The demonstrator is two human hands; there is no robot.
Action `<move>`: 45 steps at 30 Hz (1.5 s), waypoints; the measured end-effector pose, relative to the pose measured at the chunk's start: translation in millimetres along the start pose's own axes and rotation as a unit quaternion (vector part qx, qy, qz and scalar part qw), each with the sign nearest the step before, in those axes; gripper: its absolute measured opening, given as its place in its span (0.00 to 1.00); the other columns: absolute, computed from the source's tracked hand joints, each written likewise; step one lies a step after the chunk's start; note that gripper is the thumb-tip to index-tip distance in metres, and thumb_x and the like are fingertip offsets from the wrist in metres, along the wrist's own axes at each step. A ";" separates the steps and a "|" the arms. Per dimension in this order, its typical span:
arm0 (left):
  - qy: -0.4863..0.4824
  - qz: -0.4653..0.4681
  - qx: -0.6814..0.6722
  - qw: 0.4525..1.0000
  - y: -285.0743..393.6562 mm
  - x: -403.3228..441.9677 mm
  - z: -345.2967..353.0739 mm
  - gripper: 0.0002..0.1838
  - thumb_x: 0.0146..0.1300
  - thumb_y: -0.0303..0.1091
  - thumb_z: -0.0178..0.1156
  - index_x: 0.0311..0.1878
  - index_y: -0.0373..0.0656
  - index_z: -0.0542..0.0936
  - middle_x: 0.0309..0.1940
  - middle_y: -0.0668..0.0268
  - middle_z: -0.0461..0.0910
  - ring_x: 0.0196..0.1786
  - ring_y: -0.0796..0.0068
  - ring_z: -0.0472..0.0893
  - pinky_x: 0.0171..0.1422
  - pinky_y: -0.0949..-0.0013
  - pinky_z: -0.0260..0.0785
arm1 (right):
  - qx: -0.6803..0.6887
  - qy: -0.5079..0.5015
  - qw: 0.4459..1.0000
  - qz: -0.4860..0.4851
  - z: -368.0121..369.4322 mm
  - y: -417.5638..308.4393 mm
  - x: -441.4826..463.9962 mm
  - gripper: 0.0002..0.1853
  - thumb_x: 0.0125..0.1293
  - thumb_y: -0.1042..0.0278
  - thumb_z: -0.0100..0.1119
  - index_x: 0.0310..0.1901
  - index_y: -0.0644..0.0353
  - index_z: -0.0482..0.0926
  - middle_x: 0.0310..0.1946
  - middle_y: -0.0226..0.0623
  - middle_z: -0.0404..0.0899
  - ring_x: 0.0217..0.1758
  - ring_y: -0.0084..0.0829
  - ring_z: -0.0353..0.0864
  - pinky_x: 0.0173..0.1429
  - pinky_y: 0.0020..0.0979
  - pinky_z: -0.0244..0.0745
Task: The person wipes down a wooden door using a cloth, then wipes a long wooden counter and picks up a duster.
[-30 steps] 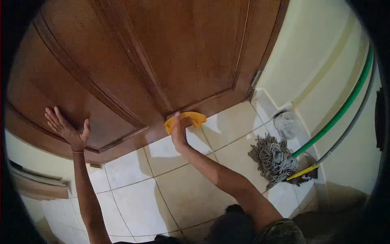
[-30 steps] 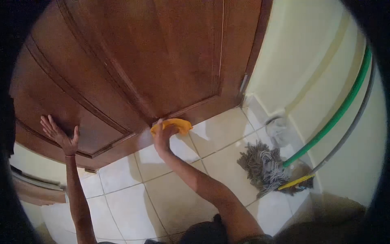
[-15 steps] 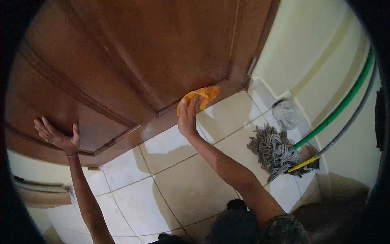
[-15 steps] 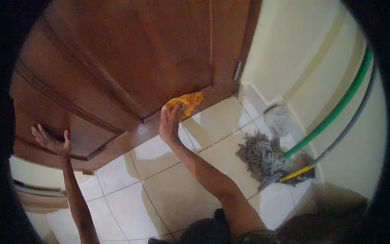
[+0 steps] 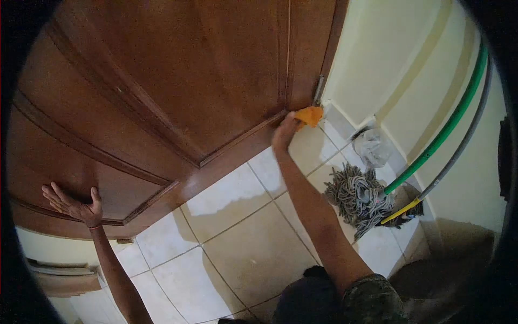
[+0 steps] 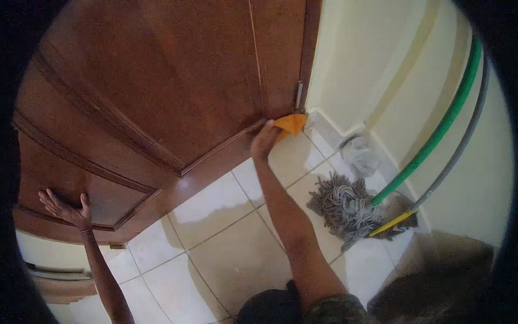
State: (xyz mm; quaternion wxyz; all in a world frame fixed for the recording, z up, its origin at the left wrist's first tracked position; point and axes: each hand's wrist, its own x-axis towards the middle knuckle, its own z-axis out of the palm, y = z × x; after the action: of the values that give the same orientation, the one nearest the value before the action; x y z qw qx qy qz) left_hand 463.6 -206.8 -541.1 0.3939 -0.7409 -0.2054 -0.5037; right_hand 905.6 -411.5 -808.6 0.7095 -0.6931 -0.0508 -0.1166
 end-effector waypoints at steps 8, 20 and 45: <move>0.002 -0.026 0.008 1.000 0.3 -3.4 1.3 0.55 0.57 0.76 0.51 0.77 0.45 0.55 0.78 0.52 0.49 0.80 0.51 0.46 0.78 0.40 0.36 | 0.100 0.012 0.989 0.104 2.7 76.7 -11.0 0.40 0.76 0.39 0.36 0.69 0.76 0.55 0.68 0.58 0.62 0.71 0.48 0.61 0.76 0.40 0.50; 0.005 -0.031 0.000 1.000 3.2 -0.7 1.2 0.54 0.56 0.76 0.51 0.77 0.47 0.55 0.78 0.54 0.50 0.80 0.52 0.47 0.79 0.41 0.37 | 0.146 -0.244 0.867 0.409 34.6 -65.6 -211.2 0.41 0.72 0.32 0.41 0.64 0.69 0.64 0.58 0.42 0.69 0.58 0.35 0.68 0.64 0.33 0.64; 0.018 -0.014 0.007 1.000 -0.7 -3.7 1.8 0.52 0.58 0.75 0.51 0.76 0.46 0.57 0.77 0.54 0.51 0.79 0.53 0.49 0.78 0.42 0.39 | 0.016 -0.241 0.966 -0.090 -31.1 -131.2 30.0 0.33 0.78 0.48 0.35 0.67 0.76 0.59 0.68 0.64 0.58 0.72 0.54 0.58 0.75 0.45 0.51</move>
State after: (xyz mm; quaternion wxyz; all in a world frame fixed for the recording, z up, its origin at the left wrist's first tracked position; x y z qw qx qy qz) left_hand 462.6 -204.6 -544.6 0.3958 -0.7260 -0.2120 -0.5209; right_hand 901.0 -446.9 -675.1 0.6734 -0.6822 -0.2848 -0.0086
